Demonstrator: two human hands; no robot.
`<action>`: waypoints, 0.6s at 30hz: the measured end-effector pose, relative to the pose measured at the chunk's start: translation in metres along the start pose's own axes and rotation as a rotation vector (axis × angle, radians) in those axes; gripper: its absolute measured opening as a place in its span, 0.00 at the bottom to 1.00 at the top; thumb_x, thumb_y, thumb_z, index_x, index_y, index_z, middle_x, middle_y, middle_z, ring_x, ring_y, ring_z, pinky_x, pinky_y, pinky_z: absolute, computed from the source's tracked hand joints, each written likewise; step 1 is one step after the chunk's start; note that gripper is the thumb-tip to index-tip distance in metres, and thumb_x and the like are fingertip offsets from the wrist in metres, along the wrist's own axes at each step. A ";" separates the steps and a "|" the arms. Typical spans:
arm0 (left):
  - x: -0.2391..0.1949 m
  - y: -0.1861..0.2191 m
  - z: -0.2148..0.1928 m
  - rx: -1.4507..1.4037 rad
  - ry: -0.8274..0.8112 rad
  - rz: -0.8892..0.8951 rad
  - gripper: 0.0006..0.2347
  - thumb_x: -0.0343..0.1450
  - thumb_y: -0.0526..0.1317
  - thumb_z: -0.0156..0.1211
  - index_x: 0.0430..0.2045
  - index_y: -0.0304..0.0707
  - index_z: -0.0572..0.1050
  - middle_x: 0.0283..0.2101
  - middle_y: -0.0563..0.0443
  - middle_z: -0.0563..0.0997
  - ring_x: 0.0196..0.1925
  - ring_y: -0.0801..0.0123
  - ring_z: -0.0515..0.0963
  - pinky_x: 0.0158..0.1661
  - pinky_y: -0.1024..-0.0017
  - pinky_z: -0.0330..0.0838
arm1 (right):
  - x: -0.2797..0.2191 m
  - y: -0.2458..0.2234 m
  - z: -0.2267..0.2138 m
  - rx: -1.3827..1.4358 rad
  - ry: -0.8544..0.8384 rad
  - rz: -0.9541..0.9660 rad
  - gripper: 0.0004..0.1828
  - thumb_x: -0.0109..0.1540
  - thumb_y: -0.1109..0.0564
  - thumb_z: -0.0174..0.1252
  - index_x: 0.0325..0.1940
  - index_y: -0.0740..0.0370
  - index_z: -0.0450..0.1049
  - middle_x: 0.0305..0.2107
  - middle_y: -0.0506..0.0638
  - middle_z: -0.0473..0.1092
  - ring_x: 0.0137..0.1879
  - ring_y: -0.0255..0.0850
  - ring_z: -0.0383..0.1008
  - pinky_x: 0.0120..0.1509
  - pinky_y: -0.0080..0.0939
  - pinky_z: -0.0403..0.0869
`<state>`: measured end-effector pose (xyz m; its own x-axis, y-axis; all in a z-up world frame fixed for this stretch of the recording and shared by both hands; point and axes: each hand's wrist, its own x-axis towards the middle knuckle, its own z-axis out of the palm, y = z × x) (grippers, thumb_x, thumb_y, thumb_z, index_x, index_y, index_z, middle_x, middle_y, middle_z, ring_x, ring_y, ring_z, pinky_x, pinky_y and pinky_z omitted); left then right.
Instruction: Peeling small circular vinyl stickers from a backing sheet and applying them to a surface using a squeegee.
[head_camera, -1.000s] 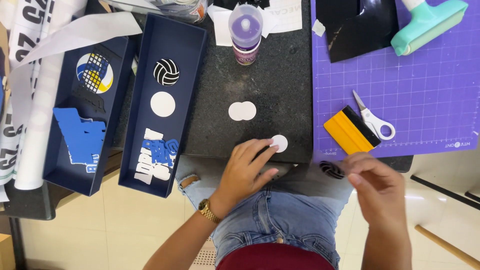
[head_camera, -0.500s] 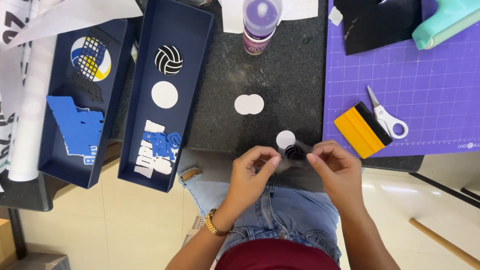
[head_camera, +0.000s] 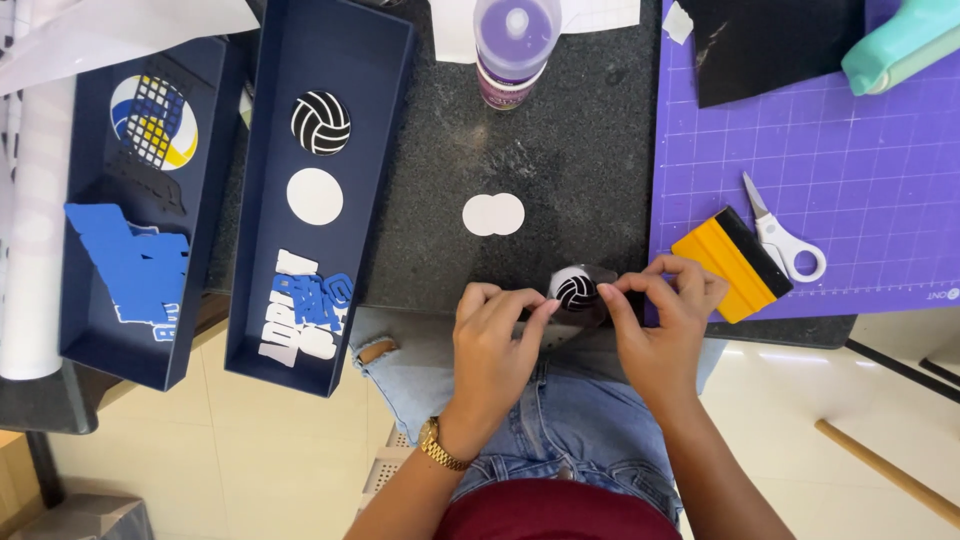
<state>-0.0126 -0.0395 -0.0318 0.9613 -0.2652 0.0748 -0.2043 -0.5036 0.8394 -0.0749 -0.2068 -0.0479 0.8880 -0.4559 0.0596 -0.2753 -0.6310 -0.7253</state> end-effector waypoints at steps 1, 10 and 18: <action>-0.001 -0.001 0.001 0.025 0.007 -0.008 0.04 0.66 0.32 0.73 0.26 0.37 0.82 0.23 0.51 0.82 0.35 0.63 0.78 0.38 0.71 0.73 | 0.000 0.002 0.002 -0.013 -0.014 0.019 0.08 0.64 0.55 0.70 0.35 0.54 0.76 0.40 0.45 0.63 0.53 0.47 0.57 0.65 0.48 0.58; -0.003 -0.012 0.006 0.059 0.029 -0.016 0.10 0.64 0.32 0.75 0.33 0.34 0.79 0.24 0.52 0.82 0.35 0.63 0.79 0.40 0.69 0.75 | 0.000 0.002 0.009 -0.081 -0.026 0.028 0.08 0.63 0.56 0.71 0.34 0.53 0.77 0.40 0.47 0.65 0.54 0.50 0.59 0.64 0.50 0.59; 0.002 -0.006 0.005 0.094 0.003 -0.053 0.12 0.64 0.32 0.76 0.35 0.34 0.78 0.23 0.52 0.82 0.35 0.62 0.79 0.40 0.69 0.75 | 0.005 -0.005 0.007 -0.075 -0.039 0.069 0.09 0.63 0.57 0.72 0.33 0.55 0.77 0.40 0.48 0.64 0.54 0.50 0.58 0.65 0.51 0.60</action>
